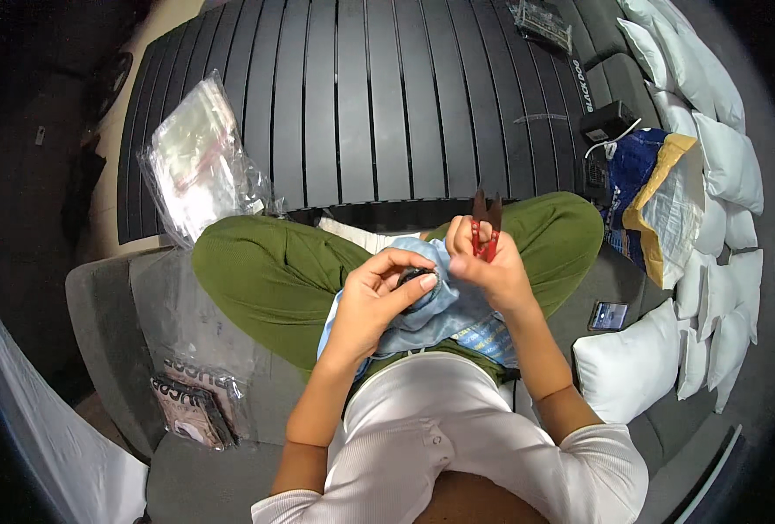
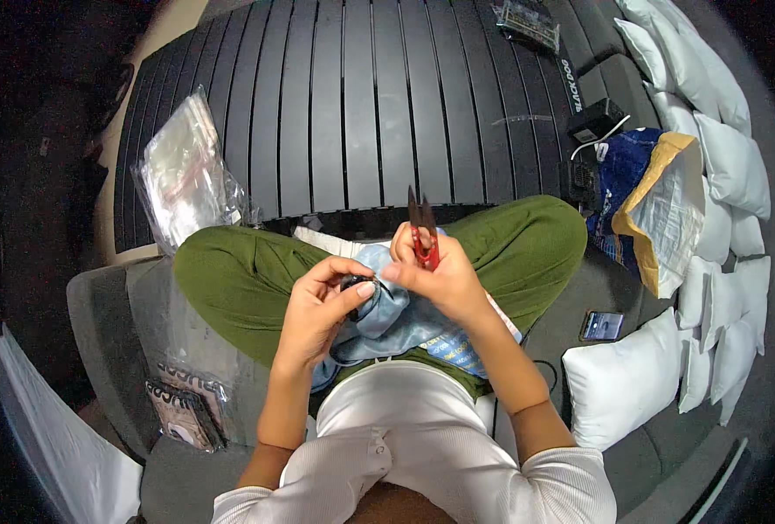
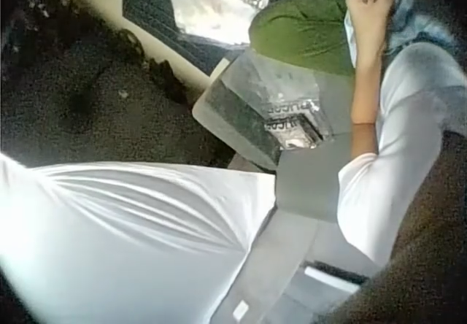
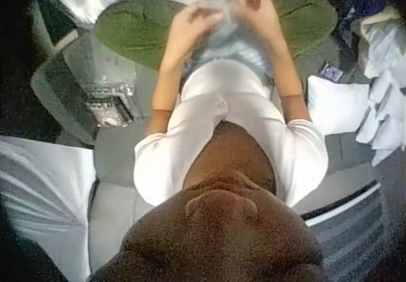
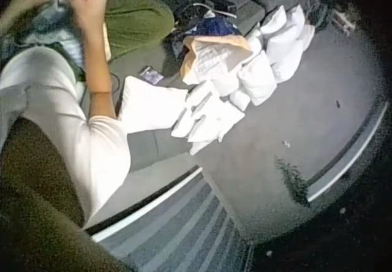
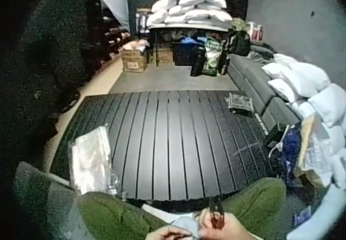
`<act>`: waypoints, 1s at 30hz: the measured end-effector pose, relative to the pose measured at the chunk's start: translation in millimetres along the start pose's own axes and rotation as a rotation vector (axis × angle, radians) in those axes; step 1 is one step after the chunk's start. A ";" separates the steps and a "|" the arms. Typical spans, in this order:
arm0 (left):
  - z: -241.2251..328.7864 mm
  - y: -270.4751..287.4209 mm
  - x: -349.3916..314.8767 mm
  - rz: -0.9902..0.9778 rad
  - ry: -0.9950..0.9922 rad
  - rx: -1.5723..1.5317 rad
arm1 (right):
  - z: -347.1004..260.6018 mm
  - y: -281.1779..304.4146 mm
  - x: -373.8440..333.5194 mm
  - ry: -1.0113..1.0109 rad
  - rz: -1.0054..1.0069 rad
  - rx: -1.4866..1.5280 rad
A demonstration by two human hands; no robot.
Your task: Unpacking a package, inspecting a small patch, then trimming a loose thread from a blue garment using snips.
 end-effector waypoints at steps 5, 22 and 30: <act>-4.2 2.0 4.2 0.076 -0.076 0.052 | -3.7 -17.0 -10.4 -0.139 0.052 -0.003; 2.1 32.6 -16.5 0.072 0.123 0.197 | -0.4 -16.3 -17.8 -0.215 -0.236 -0.216; -3.5 46.0 -32.3 -0.088 0.300 0.109 | -17.7 10.1 -17.3 -0.249 -0.485 -0.562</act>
Point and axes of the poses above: each hand's wrist, its own x-axis towards the middle knuckle, its own y-axis out of the back of the hand, z = x × y, the point moved 1 cm from there along x, towards the middle knuckle, and after that the axes turned 4 degrees about y, right-handed, at the moved point
